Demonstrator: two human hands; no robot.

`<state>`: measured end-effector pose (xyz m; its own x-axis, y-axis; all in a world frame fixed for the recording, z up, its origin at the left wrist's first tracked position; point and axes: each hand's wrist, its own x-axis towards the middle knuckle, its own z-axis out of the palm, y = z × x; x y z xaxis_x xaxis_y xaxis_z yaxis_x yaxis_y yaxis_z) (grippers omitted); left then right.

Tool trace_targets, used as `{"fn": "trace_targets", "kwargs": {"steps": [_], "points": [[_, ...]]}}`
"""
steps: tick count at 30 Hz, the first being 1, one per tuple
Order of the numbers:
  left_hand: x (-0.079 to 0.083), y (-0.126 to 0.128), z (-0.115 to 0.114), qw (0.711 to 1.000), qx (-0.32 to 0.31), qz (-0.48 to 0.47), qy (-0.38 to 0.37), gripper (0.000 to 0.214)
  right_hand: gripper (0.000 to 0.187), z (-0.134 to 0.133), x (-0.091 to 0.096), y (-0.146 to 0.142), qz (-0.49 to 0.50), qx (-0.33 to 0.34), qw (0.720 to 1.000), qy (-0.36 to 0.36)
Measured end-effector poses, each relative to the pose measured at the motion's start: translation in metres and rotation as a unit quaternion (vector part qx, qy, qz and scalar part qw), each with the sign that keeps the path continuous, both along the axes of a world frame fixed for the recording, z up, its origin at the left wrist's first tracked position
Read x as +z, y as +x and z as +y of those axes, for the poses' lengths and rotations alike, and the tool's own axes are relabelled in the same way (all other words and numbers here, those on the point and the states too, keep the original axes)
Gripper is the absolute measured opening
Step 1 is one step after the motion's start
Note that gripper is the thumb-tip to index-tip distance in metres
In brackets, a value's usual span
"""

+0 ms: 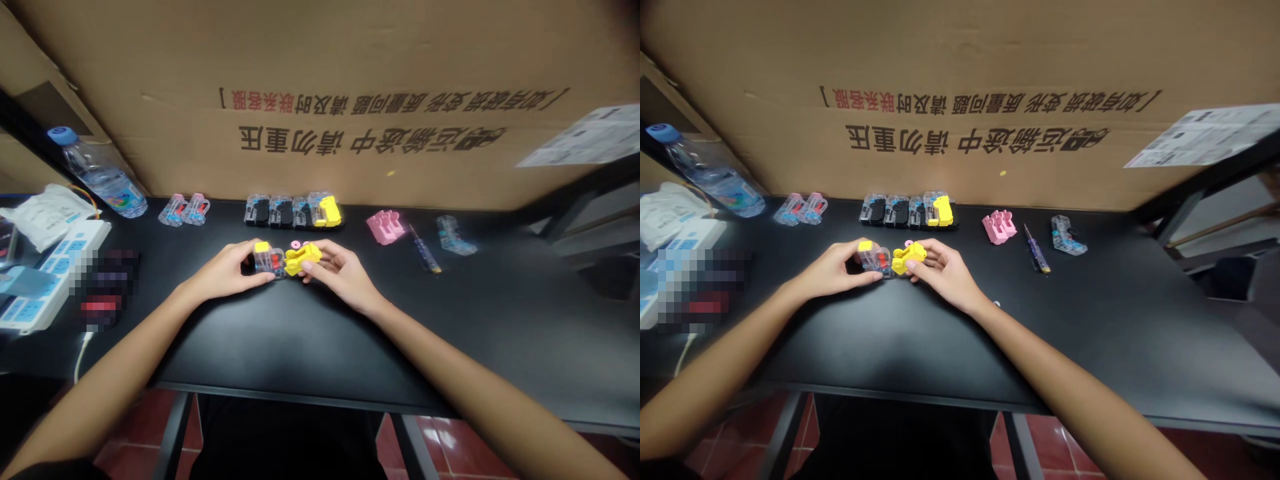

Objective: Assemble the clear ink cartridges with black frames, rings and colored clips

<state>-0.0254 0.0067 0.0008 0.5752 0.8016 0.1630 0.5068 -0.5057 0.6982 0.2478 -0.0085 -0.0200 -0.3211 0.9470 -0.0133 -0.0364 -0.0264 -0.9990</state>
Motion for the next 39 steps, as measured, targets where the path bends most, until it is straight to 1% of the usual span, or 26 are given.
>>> {"fn": "trace_targets", "kwargs": {"steps": [4,8,12,18,27,33,39], "points": [[0.000,0.001,0.000,1.000,0.003,-0.005,0.002,0.030,0.046,-0.001,0.001,0.000,-0.031,0.006,0.999,0.015],[-0.003,0.005,-0.002,1.000,0.001,-0.019,0.008,0.028,0.045,-0.002,0.000,-0.001,-0.049,0.001,0.998,0.034],[-0.006,0.005,-0.002,1.000,-0.002,-0.028,0.013,0.027,0.046,-0.001,-0.001,0.000,-0.048,0.009,0.998,0.037],[-0.007,0.007,-0.003,0.999,-0.012,-0.038,0.011,0.029,0.041,0.000,-0.003,0.002,-0.037,0.025,0.998,0.048],[-0.011,0.010,-0.004,0.998,0.001,-0.059,0.018,0.031,0.045,-0.002,-0.005,0.000,-0.056,0.036,0.996,0.055],[-0.014,0.010,-0.004,0.998,0.010,-0.055,0.028,0.032,0.042,-0.002,-0.006,-0.001,-0.045,0.037,0.997,0.059],[-0.013,0.011,-0.005,0.998,0.015,-0.052,0.033,0.031,0.044,-0.002,-0.006,-0.001,-0.048,0.034,0.996,0.060]]}}
